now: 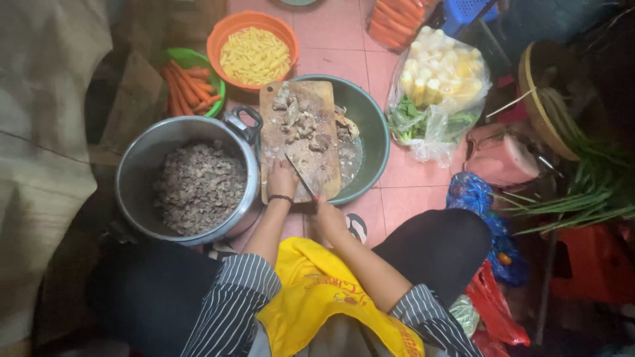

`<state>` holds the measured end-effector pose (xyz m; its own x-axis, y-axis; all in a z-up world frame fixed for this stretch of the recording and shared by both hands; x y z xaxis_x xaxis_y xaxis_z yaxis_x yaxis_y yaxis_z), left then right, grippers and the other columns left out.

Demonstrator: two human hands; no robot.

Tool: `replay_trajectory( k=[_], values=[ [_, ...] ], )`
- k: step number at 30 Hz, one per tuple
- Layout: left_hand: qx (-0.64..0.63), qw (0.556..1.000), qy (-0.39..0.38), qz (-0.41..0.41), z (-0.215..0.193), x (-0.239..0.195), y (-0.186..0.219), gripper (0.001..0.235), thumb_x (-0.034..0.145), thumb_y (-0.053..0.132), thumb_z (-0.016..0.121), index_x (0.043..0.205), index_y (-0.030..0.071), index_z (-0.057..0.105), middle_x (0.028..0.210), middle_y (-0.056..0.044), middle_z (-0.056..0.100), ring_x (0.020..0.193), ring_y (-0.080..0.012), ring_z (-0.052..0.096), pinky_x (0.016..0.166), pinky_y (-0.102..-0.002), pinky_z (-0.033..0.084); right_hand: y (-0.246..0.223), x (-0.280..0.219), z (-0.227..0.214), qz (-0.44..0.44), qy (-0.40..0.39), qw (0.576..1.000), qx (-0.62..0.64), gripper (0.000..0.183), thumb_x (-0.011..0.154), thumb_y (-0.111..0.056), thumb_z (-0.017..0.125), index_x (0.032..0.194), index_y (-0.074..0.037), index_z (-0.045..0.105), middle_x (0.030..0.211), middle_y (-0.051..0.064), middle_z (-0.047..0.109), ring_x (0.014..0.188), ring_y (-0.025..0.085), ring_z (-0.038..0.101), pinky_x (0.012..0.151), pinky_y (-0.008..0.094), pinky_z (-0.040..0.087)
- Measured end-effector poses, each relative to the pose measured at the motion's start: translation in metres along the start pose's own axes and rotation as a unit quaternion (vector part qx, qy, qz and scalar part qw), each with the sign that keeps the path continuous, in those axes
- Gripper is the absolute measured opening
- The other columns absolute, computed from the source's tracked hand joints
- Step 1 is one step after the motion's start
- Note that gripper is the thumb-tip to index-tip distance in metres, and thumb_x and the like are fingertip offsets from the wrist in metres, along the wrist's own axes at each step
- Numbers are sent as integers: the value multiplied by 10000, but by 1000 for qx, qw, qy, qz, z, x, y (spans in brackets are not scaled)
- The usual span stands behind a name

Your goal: Chopping meat into small pieces on a cutting board and putting them in a large pot.

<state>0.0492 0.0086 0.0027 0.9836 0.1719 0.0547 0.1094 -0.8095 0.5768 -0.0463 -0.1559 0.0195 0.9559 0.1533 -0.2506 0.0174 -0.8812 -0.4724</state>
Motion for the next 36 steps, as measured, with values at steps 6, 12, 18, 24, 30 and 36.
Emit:
replay_trajectory(
  k=[6,12,18,24,30,36],
  values=[
    [75,982,152,77,15,20,-27,310,821,69,637,1115,-23,661,1342,-314,585,1311,-436,529,1116,-464,445,11,-35,-14,27,-42,999,-18,368,927,-114,489,1278,-14,443,951,328,703,914,516,680,792,610,515],
    [10,977,80,199,19,26,0,388,865,-33,521,1218,11,674,1394,-235,606,1305,-422,539,1125,-473,440,23,-46,-51,128,-13,991,45,247,1074,-243,413,1207,-43,471,955,353,688,944,526,667,839,621,480],
    [-15,986,-70,148,57,11,1,204,978,82,589,1143,63,708,1200,-188,700,1171,-372,624,1033,-484,501,51,-46,-35,87,10,995,39,263,1015,-220,485,1162,-3,473,971,356,675,951,533,661,816,616,491],
    [-68,984,25,164,2,-12,23,300,691,91,775,982,38,719,983,-201,704,990,-408,631,917,-508,484,51,-37,-10,103,-24,994,-2,219,1036,-228,482,1131,-31,496,928,308,702,907,504,681,791,612,490],
    [-94,981,55,158,18,-8,7,136,786,29,741,917,50,715,957,-196,680,966,-410,622,903,-498,486,5,-50,-52,73,-46,995,-42,230,1021,-197,464,1176,-27,470,904,297,707,856,486,698,743,595,510],
    [-89,985,28,147,23,-7,3,140,760,30,726,897,41,697,943,-191,688,964,-403,633,913,-503,493,21,-25,-11,75,-50,996,6,259,977,-130,440,1212,-27,471,973,327,692,921,492,685,776,594,517]
  ],
)
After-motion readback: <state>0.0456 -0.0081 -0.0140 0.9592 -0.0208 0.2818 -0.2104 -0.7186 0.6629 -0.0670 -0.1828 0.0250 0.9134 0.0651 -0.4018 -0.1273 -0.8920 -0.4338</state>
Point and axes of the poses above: each hand's wrist, its own x-axis towards the middle knuckle, its own z-axis out of the palm, y = z × x, the point moved 5 cm from there along x, towards the middle knuckle
